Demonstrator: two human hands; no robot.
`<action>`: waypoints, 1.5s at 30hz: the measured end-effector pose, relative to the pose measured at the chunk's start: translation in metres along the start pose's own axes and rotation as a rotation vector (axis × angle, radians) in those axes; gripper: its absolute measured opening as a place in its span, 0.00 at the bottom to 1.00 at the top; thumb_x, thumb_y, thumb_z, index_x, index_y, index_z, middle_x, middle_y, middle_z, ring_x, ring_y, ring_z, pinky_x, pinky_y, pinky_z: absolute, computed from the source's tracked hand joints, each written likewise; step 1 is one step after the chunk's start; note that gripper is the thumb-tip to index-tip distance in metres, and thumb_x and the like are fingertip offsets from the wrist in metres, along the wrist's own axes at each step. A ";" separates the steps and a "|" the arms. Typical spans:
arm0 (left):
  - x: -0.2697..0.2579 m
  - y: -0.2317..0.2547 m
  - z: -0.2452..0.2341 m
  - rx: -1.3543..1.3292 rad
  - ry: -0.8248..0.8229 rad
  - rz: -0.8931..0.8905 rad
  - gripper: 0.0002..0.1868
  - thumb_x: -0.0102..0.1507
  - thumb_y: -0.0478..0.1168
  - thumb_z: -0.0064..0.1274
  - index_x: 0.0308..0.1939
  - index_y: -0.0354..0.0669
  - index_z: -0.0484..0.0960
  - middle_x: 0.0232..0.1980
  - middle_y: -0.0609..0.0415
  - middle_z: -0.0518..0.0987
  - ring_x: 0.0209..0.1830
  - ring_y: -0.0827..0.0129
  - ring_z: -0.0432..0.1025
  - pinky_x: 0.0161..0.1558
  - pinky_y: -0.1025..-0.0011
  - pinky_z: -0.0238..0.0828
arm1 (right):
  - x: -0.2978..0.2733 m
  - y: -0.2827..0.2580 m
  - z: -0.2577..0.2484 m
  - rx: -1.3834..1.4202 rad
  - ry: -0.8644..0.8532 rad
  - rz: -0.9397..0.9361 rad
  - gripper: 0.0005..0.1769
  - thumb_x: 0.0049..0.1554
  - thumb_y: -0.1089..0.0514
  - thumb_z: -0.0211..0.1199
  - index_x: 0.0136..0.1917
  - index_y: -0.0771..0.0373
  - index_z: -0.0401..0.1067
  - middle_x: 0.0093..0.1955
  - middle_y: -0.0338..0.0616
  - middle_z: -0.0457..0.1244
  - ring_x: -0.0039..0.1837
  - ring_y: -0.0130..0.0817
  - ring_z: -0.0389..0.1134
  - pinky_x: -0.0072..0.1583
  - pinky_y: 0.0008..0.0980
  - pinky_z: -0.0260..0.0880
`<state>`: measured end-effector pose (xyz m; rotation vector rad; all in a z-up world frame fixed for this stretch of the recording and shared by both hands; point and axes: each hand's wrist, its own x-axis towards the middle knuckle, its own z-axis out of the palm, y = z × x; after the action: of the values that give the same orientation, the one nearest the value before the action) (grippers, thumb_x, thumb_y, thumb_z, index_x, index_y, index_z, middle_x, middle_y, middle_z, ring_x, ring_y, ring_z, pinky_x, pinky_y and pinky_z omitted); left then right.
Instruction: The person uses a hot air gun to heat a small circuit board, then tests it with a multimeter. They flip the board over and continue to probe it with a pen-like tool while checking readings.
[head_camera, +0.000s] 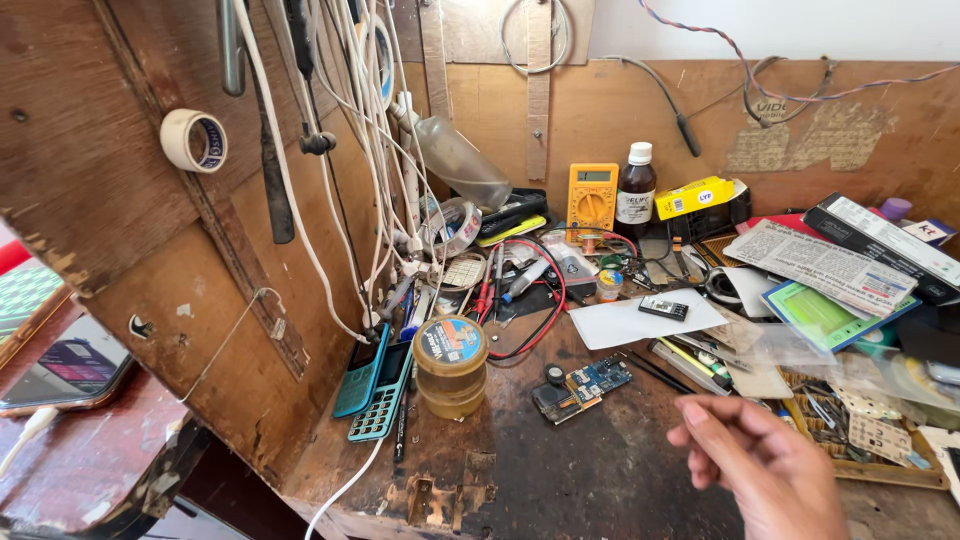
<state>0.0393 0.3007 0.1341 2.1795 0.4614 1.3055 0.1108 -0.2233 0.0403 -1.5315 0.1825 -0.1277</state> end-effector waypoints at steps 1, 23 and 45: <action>-0.010 0.014 0.003 -0.031 -0.036 0.016 0.11 0.66 0.37 0.55 0.48 0.34 0.78 0.40 0.43 0.78 0.38 0.56 0.76 0.38 0.62 0.72 | 0.001 -0.003 0.005 0.009 -0.032 -0.032 0.16 0.57 0.60 0.64 0.56 0.70 0.79 0.41 0.52 0.72 0.36 0.31 0.65 0.38 0.31 0.67; -0.037 0.194 0.321 0.341 -0.720 0.460 0.09 0.55 0.34 0.60 0.39 0.37 0.85 0.48 0.35 0.80 0.53 0.44 0.76 0.50 0.56 0.77 | 0.046 0.005 0.068 -0.291 0.260 -0.730 0.07 0.59 0.61 0.66 0.49 0.68 0.77 0.35 0.39 0.69 0.34 0.21 0.62 0.36 0.25 0.62; -0.036 0.176 0.378 0.633 -0.852 0.182 0.20 0.60 0.44 0.62 0.54 0.42 0.84 0.63 0.39 0.75 0.60 0.50 0.74 0.48 0.57 0.81 | 0.055 -0.001 0.067 -0.383 0.263 -0.605 0.07 0.58 0.60 0.65 0.46 0.68 0.77 0.34 0.40 0.69 0.32 0.22 0.64 0.34 0.26 0.64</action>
<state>0.3578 0.0359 0.0753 3.0760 0.3462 0.1869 0.1784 -0.1681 0.0416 -1.9109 -0.0604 -0.8147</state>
